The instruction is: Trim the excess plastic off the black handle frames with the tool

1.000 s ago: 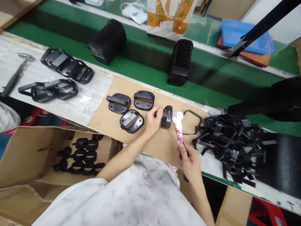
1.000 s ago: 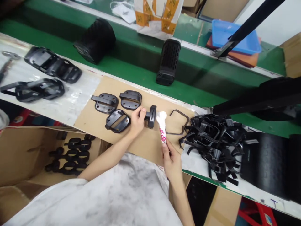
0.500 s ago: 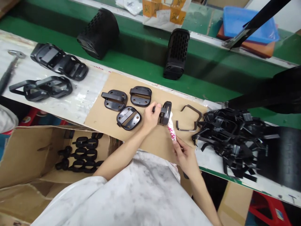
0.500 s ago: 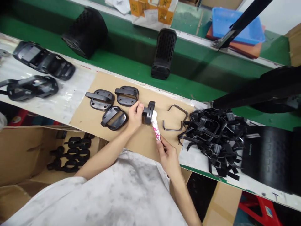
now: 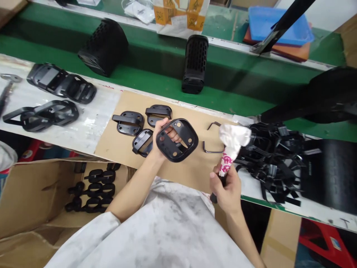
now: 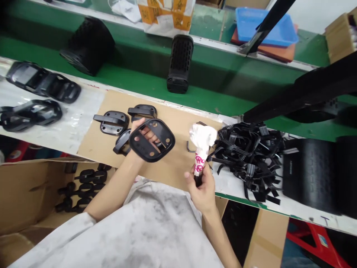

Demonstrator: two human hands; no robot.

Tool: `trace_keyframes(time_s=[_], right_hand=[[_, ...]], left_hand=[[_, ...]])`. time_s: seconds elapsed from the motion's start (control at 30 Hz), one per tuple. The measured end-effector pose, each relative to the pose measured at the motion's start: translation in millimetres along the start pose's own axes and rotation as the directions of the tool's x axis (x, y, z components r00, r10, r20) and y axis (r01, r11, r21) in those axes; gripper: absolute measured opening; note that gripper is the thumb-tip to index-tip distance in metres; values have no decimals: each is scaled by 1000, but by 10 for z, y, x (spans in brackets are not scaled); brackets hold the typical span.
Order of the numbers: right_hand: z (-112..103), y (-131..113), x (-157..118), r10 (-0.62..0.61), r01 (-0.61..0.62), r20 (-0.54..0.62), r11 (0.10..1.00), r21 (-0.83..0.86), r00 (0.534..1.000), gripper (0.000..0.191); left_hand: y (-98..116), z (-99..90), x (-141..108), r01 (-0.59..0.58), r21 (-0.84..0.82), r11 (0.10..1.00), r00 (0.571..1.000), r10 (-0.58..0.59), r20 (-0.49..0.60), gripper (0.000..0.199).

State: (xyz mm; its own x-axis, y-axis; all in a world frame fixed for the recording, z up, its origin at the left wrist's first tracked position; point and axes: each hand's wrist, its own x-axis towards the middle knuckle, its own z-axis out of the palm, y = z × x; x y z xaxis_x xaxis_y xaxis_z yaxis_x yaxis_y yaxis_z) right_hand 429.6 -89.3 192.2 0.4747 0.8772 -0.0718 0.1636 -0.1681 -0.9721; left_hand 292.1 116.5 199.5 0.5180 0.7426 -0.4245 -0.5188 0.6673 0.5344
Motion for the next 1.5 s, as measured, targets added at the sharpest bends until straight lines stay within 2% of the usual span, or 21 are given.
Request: trace_keyframes(time_s=[0.13,0.23,0.3,0.37,0.43,0.5,0.53,0.6,0.63,0.67,0.7,0.77,0.83,0.9,1.0,1.07,1.13,1.23,1.3,1.43,1.5], right_hand=[[177,-154,61,-99,103,-64,993,63,993,21],[287,-173,88,-102,103,-14,990,97,995,23],[317,-144,88,-82,80,39,995,60,996,26],[319,-99,89,-45,49,87,998,-46,995,24],[312,-54,98,-5,19,98,989,-145,995,19],[314,-18,118,45,-32,76,987,-160,996,25],[322,-5,132,84,-74,65,988,-134,994,31],[346,8,171,203,-203,74,979,-16,976,40],[358,7,198,271,-278,96,959,63,958,43],[366,2,228,330,-345,120,928,139,936,44],[370,-8,262,372,-395,143,896,201,917,46],[356,-35,329,393,-420,150,868,265,907,48],[320,-56,367,351,-368,112,893,258,930,47],[283,-45,348,299,-309,77,925,221,951,46],[266,65,213,267,-272,56,945,180,962,45],[282,183,101,281,-288,64,945,158,958,47],[295,286,17,315,-327,129,941,89,940,51],[271,334,-40,354,-360,240,933,-22,904,53],[234,297,-49,358,-360,213,932,-34,909,54],[204,210,-26,322,-320,42,947,-42,946,57],[209,203,6,312,-305,79,948,-91,947,58]], left_hand=[[96,140,-229,62,-64,996,998,-62,-8,66],[58,165,-286,55,-16,998,998,-55,9,66],[-4,114,-282,51,47,998,998,-52,20,61],[-87,18,-280,23,144,989,1000,-24,0,49],[-176,-101,-311,-57,291,955,997,67,-26,38],[-250,-218,-394,-178,518,837,980,198,18,44],[-279,-272,-450,-241,646,724,964,255,75,44],[-319,-363,-563,-358,831,426,920,312,236,35],[-333,-399,-605,-415,862,292,892,317,322,32],[-345,-427,-629,-469,860,203,863,312,397,31],[-356,-448,-631,-514,842,164,839,304,452,30],[-377,-460,-569,-536,818,208,835,271,479,31],[-396,-439,-444,-469,819,331,880,253,402,36],[-406,-403,-297,-407,790,459,909,292,298,40],[-411,-375,-118,-410,666,623,902,387,192,37],[-421,-383,-50,-417,592,690,899,408,158,33],[-435,-391,-18,-435,590,680,886,442,143,32],[-448,-373,2,-473,681,559,845,508,169,37],[-442,-347,28,-469,731,495,839,507,195,40],[-413,-311,113,-443,779,444,847,493,200,45],[-404,-305,141,-452,782,430,842,496,213,45]])
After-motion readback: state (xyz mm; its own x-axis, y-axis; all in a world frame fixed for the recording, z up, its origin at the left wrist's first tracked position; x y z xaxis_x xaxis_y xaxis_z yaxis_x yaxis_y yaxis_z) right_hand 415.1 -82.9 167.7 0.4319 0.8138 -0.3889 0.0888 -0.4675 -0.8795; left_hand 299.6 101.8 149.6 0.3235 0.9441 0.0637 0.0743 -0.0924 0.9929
